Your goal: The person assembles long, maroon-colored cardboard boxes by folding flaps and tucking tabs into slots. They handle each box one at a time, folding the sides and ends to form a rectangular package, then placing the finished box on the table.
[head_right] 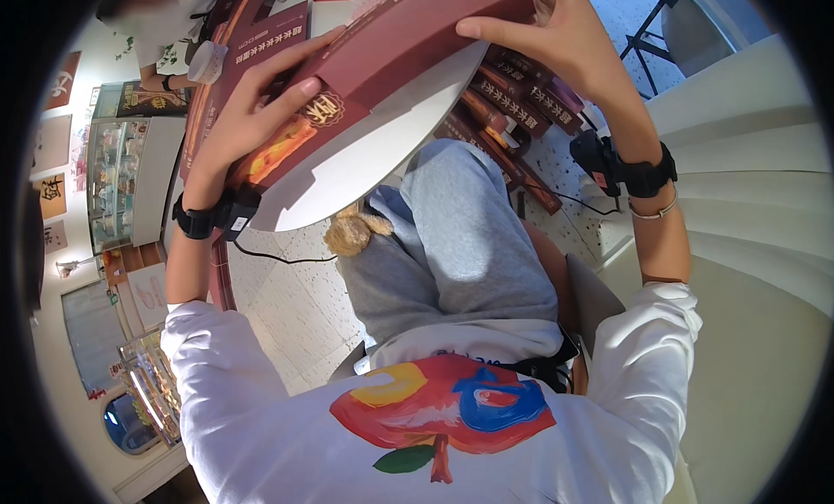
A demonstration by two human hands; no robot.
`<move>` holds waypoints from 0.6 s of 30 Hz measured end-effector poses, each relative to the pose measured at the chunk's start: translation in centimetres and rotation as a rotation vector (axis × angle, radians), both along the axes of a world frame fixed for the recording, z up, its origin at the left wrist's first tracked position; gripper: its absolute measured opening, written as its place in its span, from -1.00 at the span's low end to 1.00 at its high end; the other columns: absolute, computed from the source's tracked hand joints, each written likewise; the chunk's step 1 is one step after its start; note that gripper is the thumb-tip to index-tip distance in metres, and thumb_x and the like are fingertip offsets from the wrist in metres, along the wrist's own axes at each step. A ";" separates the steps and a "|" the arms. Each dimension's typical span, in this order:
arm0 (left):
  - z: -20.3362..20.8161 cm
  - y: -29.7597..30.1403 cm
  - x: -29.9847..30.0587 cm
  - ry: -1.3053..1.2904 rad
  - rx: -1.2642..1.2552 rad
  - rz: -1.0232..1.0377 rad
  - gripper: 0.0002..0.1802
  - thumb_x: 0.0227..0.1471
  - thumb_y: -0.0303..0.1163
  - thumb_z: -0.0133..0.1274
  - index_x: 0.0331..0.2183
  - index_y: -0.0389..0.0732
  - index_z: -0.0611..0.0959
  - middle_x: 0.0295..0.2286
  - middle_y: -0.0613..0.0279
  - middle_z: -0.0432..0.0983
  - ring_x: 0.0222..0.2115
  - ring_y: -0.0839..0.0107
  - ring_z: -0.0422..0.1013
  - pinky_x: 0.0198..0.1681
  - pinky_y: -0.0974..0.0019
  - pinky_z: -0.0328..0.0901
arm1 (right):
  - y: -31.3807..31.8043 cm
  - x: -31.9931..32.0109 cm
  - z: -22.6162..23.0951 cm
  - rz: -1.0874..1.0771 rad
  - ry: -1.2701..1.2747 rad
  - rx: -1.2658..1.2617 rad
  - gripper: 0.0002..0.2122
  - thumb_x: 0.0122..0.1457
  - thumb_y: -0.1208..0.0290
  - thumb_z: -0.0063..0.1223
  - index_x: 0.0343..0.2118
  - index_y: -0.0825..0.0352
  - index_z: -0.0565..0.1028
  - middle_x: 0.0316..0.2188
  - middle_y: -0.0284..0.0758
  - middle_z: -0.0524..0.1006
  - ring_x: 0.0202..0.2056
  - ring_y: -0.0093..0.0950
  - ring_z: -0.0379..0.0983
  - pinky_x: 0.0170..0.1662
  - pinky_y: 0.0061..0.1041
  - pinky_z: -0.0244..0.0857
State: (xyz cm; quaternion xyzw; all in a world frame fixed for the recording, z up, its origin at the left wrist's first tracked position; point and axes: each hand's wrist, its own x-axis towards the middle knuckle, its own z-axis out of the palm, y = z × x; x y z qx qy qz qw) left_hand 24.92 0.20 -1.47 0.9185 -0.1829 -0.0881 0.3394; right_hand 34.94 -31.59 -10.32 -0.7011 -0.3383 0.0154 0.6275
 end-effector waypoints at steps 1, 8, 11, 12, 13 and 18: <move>0.1 0.4 0.2 0.025 -0.066 -0.004 -0.46 0.16 -0.21 0.05 0.14 -0.16 0.45 -0.08 0.16 0.52 -0.14 0.53 0.42 -0.05 0.45 0.29 | 0.0 0.0 -0.4 -0.018 -0.059 -0.038 -0.44 -0.01 0.32 0.36 0.06 0.37 0.40 -0.10 -0.23 0.54 -0.06 -0.48 0.47 0.06 -0.49 0.33; -0.3 1.4 0.2 0.236 -0.158 -0.028 -0.47 0.18 -0.13 0.04 0.15 -0.08 0.45 -0.20 0.21 0.58 -0.24 0.58 0.48 -0.14 0.51 0.35 | 0.4 1.3 -0.8 0.189 0.052 -0.397 -0.40 -0.04 0.07 0.36 0.00 0.35 0.46 -0.13 -0.20 0.56 -0.10 -0.44 0.50 -0.01 -0.48 0.38; -0.9 1.9 0.6 0.242 -0.152 -0.043 -0.47 0.18 -0.11 0.04 0.15 -0.04 0.46 -0.21 0.21 0.59 -0.27 0.58 0.50 -0.19 0.52 0.37 | 0.4 1.1 -0.7 0.213 0.039 -0.370 -0.39 0.00 0.01 0.31 0.02 0.36 0.44 -0.11 -0.21 0.55 -0.09 -0.43 0.49 0.00 -0.46 0.37; -0.9 1.8 0.6 0.237 -0.154 -0.049 -0.47 0.18 -0.11 0.04 0.15 -0.04 0.46 -0.21 0.21 0.59 -0.28 0.58 0.50 -0.20 0.52 0.37 | 0.3 1.1 -0.9 0.225 0.063 -0.354 -0.38 0.01 0.00 0.30 0.02 0.36 0.44 -0.11 -0.21 0.55 -0.09 -0.43 0.49 0.00 -0.45 0.37; -0.9 1.7 0.6 0.232 -0.156 -0.053 -0.47 0.18 -0.10 0.04 0.14 -0.03 0.46 -0.22 0.21 0.59 -0.29 0.58 0.50 -0.21 0.52 0.38 | 0.5 1.0 -0.6 0.239 0.087 -0.336 -0.38 0.02 -0.01 0.29 0.03 0.36 0.43 -0.10 -0.21 0.54 -0.09 -0.42 0.49 0.00 -0.44 0.37; -1.0 1.7 0.8 0.274 -0.198 -0.074 -0.47 0.18 -0.11 0.04 0.15 -0.02 0.46 -0.23 0.21 0.59 -0.29 0.59 0.50 -0.21 0.53 0.38 | 1.0 -0.4 0.4 0.231 -0.015 -0.334 -0.48 0.10 0.03 0.21 -0.05 0.38 0.47 -0.24 -0.23 0.56 -0.23 -0.46 0.53 -0.14 -0.49 0.42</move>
